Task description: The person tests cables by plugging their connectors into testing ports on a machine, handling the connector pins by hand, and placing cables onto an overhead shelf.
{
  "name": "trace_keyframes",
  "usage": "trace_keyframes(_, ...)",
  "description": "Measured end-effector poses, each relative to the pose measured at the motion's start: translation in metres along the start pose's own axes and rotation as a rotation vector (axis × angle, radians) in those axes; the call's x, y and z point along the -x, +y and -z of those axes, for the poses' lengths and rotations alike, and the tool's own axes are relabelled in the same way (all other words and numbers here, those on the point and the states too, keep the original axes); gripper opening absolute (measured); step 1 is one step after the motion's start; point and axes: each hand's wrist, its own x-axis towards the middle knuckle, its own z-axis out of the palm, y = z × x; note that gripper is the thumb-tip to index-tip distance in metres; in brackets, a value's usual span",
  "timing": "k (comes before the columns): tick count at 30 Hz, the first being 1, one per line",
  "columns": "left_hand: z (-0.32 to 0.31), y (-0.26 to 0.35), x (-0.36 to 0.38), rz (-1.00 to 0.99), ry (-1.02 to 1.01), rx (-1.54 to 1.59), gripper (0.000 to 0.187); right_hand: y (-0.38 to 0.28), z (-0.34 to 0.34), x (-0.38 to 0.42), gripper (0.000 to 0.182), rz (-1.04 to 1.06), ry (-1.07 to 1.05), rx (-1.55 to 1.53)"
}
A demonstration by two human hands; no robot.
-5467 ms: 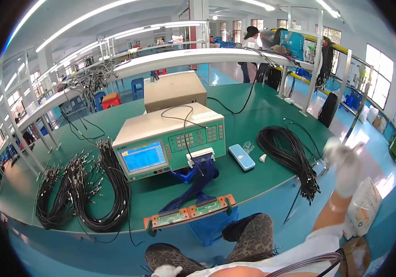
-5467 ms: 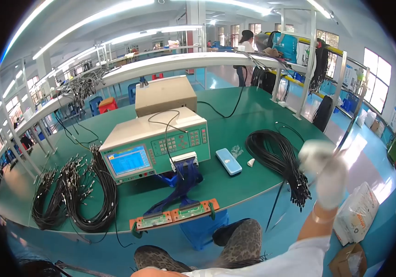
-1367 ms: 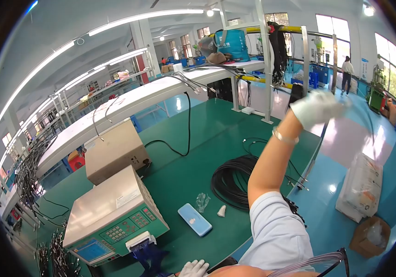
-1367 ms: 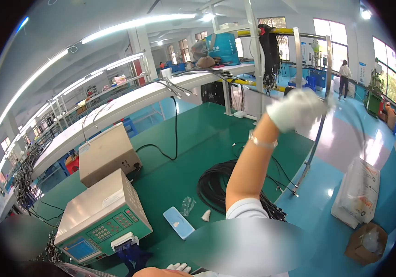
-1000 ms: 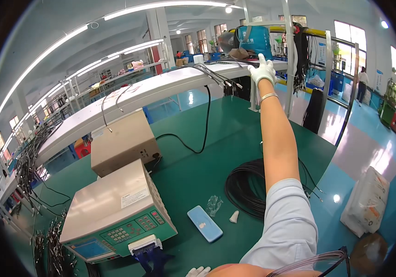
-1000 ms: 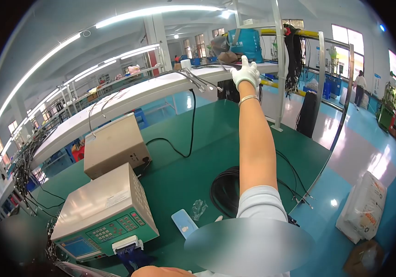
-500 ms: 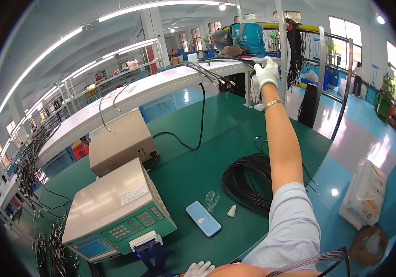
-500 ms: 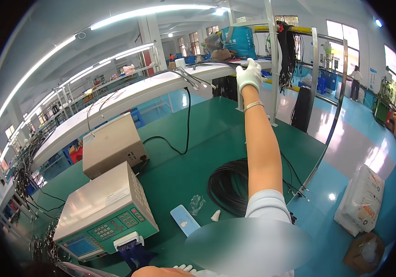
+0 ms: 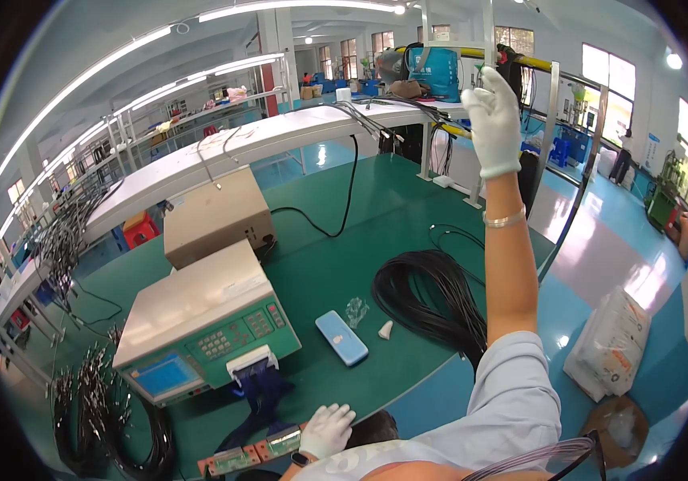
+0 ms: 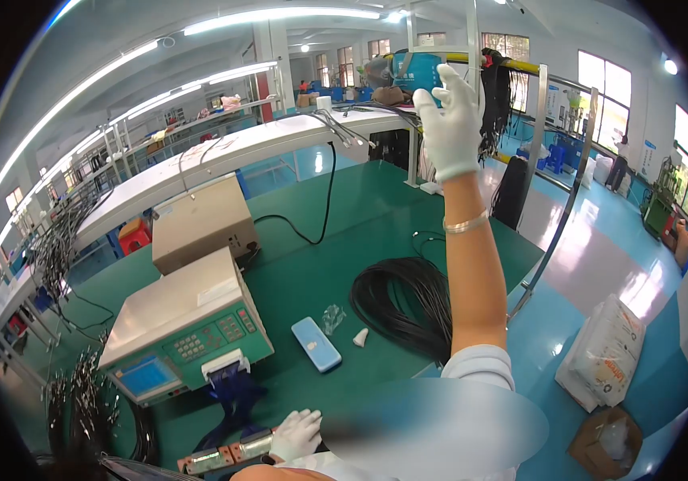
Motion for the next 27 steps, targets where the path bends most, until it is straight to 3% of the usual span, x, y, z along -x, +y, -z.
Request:
trace_keyframes(3, 0.004, 0.007, 0.002, 0.026, 0.095, -0.001, 0.027, -0.057, 0.027, 0.056, 0.035, 0.018, 0.107, -0.314)
trace_keyframes(5, 0.017, 0.012, -0.004, 0.069, -0.042, 0.093, 0.030, -0.099, 0.044, 0.123, 0.028, -0.131, 0.078, -0.394)
trace_keyframes(6, 0.024, 0.015, -0.003, 0.014, 0.064, 0.117, 0.031, -0.092, 0.053, 0.156, 0.021, 0.063, -0.057, -0.258)
trace_keyframes(7, 0.032, 0.017, 0.002, -0.035, 0.174, 0.129, 0.033, -0.112, 0.051, 0.194, 0.021, -0.057, -0.136, -0.493)
trace_keyframes(9, 0.052, 0.028, 0.023, 0.062, 0.245, 0.155, 0.033, -0.102, 0.059, 0.284, 0.026, -0.282, -0.423, -0.392)
trace_keyframes(10, 0.065, 0.031, 0.035, 0.109, 0.317, 0.183, 0.032, -0.089, 0.064, 0.337, 0.031, -0.510, -0.471, -0.461)
trace_keyframes(11, 0.086, 0.031, 0.049, 0.176, 0.337, 0.190, 0.034, -0.091, 0.080, 0.370, 0.033, -0.890, -0.495, -0.516)
trace_keyframes(13, 0.117, 0.027, 0.094, 0.320, 0.479, 0.101, 0.035, -0.093, 0.116, 0.403, 0.031, -1.038, -0.430, -0.397)
trace_keyframes(17, 0.156, -0.007, 0.213, 0.832, 0.937, -0.234, 0.023, -0.055, 0.179, 0.398, 0.022, -0.957, -0.308, -0.017)
trace_keyframes(19, 0.155, -0.035, 0.302, 1.148, 0.965, -0.331, 0.018, -0.054, 0.192, 0.386, 0.023, -0.845, -0.222, 0.008)
trace_keyframes(20, 0.157, -0.042, 0.336, 1.355, 0.994, -0.217, 0.023, -0.035, 0.202, 0.390, 0.027, -0.950, -0.124, -0.107)
trace_keyframes(22, 0.168, -0.062, 0.389, 1.656, 1.150, 0.556, 0.035, -0.073, 0.187, 0.390, 0.029, -0.825, -0.062, -0.110)
trace_keyframes(23, 0.168, -0.066, 0.400, 1.685, 1.112, 0.555, 0.035, -0.090, 0.182, 0.400, 0.029, -0.844, -0.074, -0.075)
trace_keyframes(25, 0.167, -0.076, 0.415, 1.701, 1.338, 0.987, 0.043, -0.111, 0.167, 0.421, 0.025, -0.910, -0.069, -0.203)
trace_keyframes(27, 0.166, -0.075, 0.390, 1.674, 1.417, 0.986, 0.040, -0.127, 0.144, 0.449, 0.026, -0.972, -0.265, -0.272)
